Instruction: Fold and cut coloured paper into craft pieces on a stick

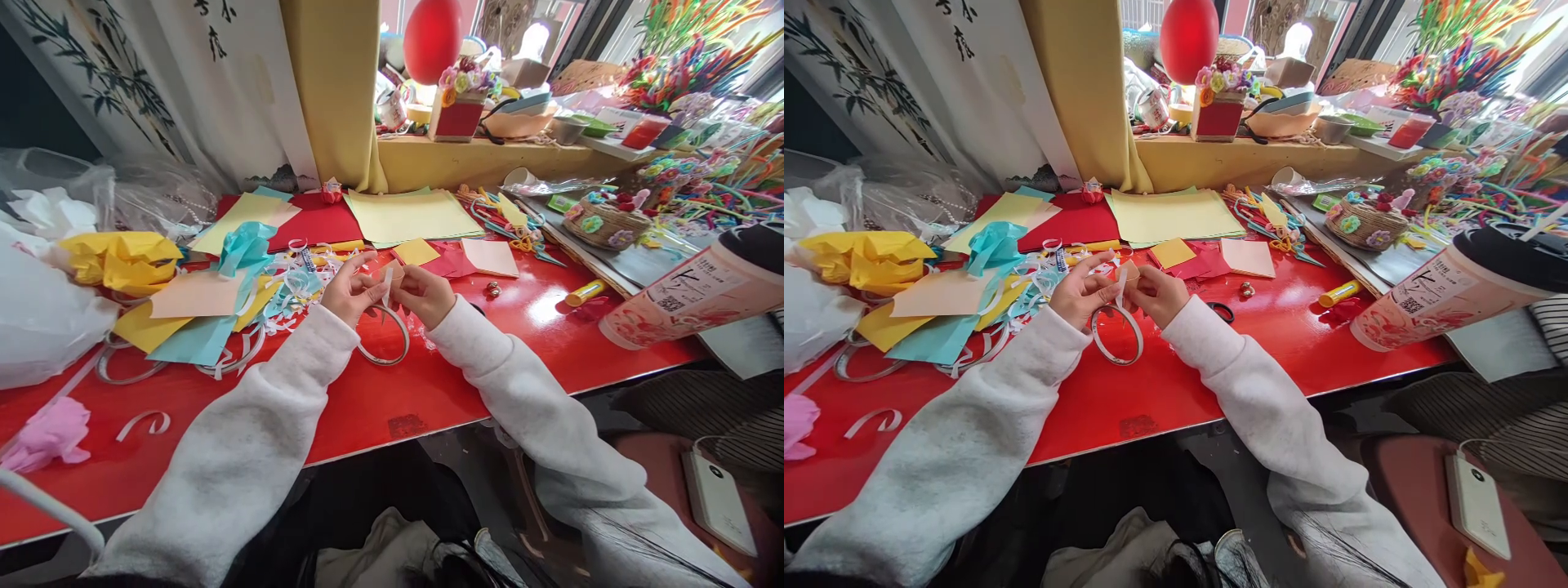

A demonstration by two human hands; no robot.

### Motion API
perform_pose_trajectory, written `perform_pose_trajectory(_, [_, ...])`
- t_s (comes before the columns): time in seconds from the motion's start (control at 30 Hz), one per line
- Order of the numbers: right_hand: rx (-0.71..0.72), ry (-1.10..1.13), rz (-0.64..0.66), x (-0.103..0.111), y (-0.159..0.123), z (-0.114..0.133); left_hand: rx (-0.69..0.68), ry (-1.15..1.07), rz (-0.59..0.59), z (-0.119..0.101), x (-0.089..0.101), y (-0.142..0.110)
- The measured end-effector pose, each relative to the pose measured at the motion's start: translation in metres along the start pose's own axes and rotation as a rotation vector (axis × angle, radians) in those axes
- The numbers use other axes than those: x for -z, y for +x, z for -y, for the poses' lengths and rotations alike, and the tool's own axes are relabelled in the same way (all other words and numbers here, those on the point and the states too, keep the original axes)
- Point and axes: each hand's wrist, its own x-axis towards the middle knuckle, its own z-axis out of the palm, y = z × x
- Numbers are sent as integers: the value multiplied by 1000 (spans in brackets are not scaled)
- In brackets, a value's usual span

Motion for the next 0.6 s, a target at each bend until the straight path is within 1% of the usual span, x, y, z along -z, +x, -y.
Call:
perform_pose_trajectory(0.13, [-8, -13, 9, 0, 0, -2, -22, -2, 0, 2, 0, 2])
perform_pose_trajectory(0.43, [-17, 21, 12, -1, 0, -1, 27, 71, -5, 3, 1, 3])
perform_pose_trajectory(0.6, [-18, -1, 3, -2, 0, 1, 45, 57, -18, 4, 1, 3])
